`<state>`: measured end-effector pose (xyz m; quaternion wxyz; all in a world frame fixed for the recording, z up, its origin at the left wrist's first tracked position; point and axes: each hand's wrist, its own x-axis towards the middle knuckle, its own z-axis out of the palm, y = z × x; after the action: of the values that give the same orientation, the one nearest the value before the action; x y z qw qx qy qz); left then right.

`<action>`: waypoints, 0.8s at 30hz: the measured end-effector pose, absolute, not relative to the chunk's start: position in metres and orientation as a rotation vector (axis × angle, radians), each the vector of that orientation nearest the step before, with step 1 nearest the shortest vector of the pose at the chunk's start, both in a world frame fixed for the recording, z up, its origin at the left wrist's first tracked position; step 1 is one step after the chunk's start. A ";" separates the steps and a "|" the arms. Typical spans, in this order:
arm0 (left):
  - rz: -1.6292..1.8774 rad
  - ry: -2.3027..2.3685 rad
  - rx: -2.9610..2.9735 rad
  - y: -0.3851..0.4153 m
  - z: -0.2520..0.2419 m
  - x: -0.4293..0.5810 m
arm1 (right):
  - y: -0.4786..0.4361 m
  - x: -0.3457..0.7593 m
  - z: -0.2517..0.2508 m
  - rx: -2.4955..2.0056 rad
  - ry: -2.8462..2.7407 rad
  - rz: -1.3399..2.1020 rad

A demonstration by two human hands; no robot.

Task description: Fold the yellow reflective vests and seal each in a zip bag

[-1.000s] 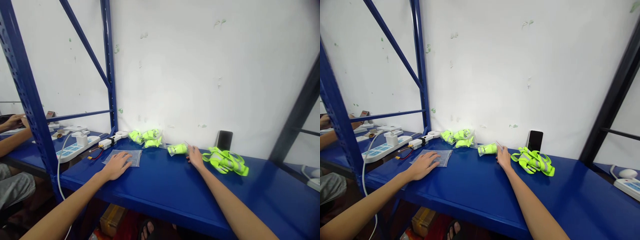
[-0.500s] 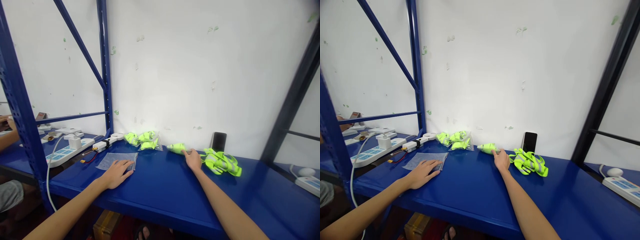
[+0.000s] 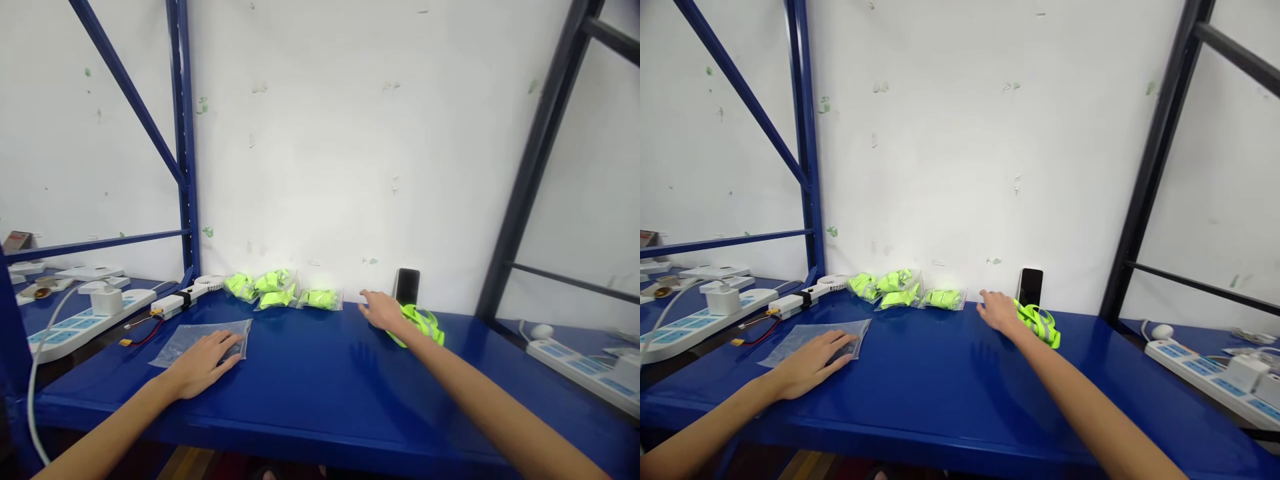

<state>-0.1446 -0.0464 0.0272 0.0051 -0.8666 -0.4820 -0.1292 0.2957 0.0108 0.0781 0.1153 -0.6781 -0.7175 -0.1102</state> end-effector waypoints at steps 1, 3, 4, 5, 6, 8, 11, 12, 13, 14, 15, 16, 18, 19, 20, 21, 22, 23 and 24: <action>-0.415 -1.491 -2.715 -0.047 0.027 -0.144 | 0.007 0.311 0.084 -2.081 -2.045 -0.367; -0.422 -1.426 -2.709 -0.047 0.028 -0.144 | 0.002 0.341 0.088 -2.291 -1.880 -0.362; -0.428 -1.381 -2.699 -0.047 0.029 -0.143 | 0.000 0.352 0.086 -2.380 -1.810 -0.287; -0.439 -1.336 -2.684 -0.046 0.029 -0.142 | -0.001 0.359 0.083 -2.460 -1.771 -0.164; -0.455 -1.295 -2.668 -0.045 0.030 -0.141 | -0.003 0.362 0.079 -2.507 -1.751 -0.064; -0.496 -1.245 -2.636 -0.044 0.031 -0.136 | -0.007 0.353 0.070 -2.488 -1.796 0.037; -0.567 -1.203 -2.615 -0.048 0.035 -0.121 | -0.019 0.313 0.062 -2.096 -2.114 0.174; -0.589 -1.179 -2.618 -0.051 0.036 -0.114 | -0.024 0.297 0.063 -1.892 -2.258 0.282; -0.609 -1.151 -2.626 -0.055 0.038 -0.106 | -0.029 0.282 0.066 -1.724 -2.387 0.416; -0.636 -1.143 -2.641 -0.059 0.040 -0.098 | -0.033 0.268 0.070 -1.590 -2.481 0.532; -0.658 -1.138 -2.676 -0.064 0.042 -0.090 | -0.038 0.256 0.075 -1.490 -2.545 0.605; -0.688 -1.140 -2.722 -0.068 0.044 -0.082 | -0.042 0.246 0.081 -1.412 -2.591 0.662; -0.865 -1.209 -2.794 -0.072 0.047 -0.070 | -0.050 0.230 0.092 -1.271 -2.652 0.721; -1.017 -1.284 -2.808 -0.072 0.049 -0.066 | -0.055 0.223 0.098 -1.178 -2.674 0.721; -1.214 -1.394 -2.793 -0.071 0.051 -0.063 | -0.061 0.216 0.102 -1.069 -2.686 0.697; -1.425 -1.523 -2.772 -0.070 0.053 -0.061 | -0.067 0.210 0.106 -0.949 -2.683 0.649; -1.637 -1.665 -2.760 -0.068 0.055 -0.060 | -0.073 0.204 0.109 -0.838 -2.661 0.576; -1.827 -1.812 -2.780 -0.067 0.058 -0.060 | -0.079 0.198 0.110 -0.753 -2.620 0.490; -1.981 -1.945 -2.852 -0.067 0.061 -0.060 | -0.083 0.192 0.111 -0.688 -2.577 0.391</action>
<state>-0.0601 -0.0670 0.0610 -0.4070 -0.6546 -0.4464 -0.4545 0.1921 -0.0834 0.1105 0.2209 -0.2491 -0.9323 0.1415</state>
